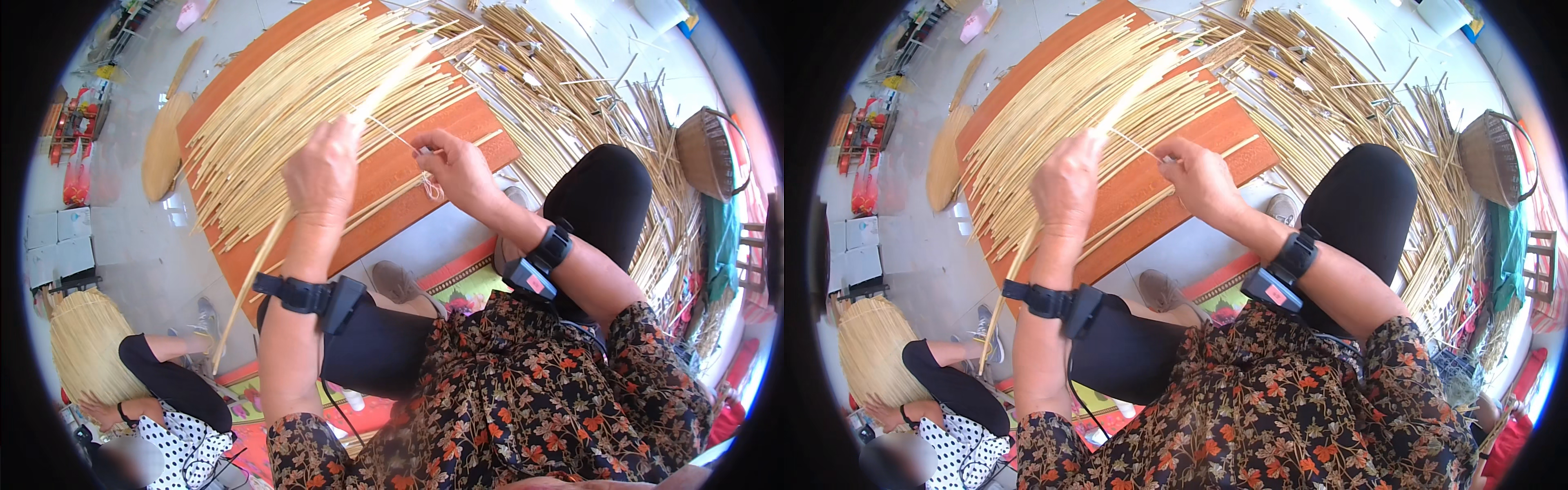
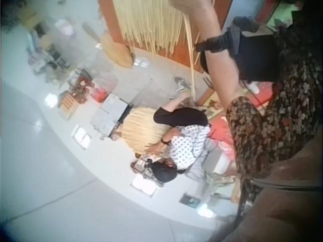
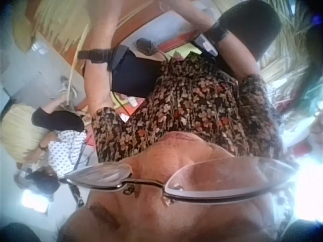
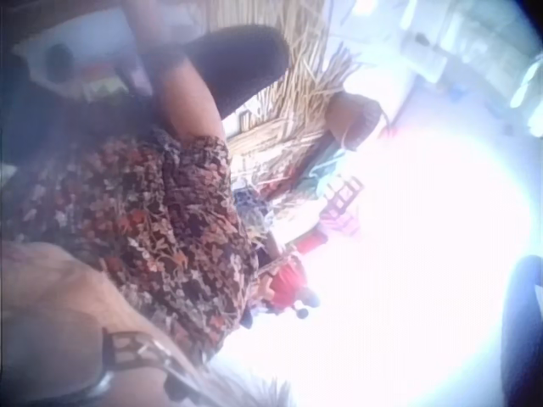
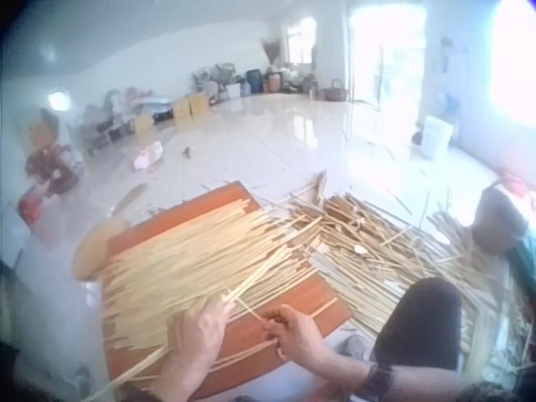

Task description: The person sits on the floor and ties bamboo sticks together using string and scissors. They cut the string, wrap it around the sticks, and secure the bundle, repeating the process with additional sticks.

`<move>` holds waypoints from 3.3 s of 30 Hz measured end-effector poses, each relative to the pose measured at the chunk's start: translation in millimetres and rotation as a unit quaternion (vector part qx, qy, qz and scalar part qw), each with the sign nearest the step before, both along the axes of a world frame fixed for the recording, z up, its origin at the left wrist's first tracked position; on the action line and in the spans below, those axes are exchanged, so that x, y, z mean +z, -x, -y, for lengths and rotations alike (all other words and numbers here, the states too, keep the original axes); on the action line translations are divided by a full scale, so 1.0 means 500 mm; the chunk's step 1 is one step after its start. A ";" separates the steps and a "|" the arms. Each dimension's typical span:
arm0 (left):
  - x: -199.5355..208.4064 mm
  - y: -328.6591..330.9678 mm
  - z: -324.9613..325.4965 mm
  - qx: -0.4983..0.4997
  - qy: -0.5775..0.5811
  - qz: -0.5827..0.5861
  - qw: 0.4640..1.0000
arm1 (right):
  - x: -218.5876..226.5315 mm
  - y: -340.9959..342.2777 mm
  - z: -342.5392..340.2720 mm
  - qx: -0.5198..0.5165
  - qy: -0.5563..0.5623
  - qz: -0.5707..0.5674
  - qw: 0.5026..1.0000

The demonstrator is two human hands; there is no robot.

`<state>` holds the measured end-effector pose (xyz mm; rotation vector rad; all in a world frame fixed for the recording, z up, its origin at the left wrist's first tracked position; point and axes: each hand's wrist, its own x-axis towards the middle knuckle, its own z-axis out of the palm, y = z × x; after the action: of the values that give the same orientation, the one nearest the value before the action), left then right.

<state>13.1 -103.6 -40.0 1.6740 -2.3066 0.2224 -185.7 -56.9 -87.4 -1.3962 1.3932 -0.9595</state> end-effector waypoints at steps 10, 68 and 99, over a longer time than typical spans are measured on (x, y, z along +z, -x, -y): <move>-0.012 0.035 0.023 -0.117 0.082 -0.039 0.989 | 0.138 0.075 0.118 0.045 0.358 -0.332 0.872; -0.116 0.048 0.016 -0.208 -0.064 -0.054 0.975 | -0.014 0.095 0.315 0.461 -0.098 -0.253 0.845; -0.192 0.032 -0.056 -0.127 -0.147 -0.099 0.976 | -0.068 0.155 0.367 -0.013 -0.197 0.375 0.906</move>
<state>-2.8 -75.6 -136.2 1.4229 -2.4558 -0.3390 -263.4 -240.6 -121.2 -0.5942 0.9356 -1.0119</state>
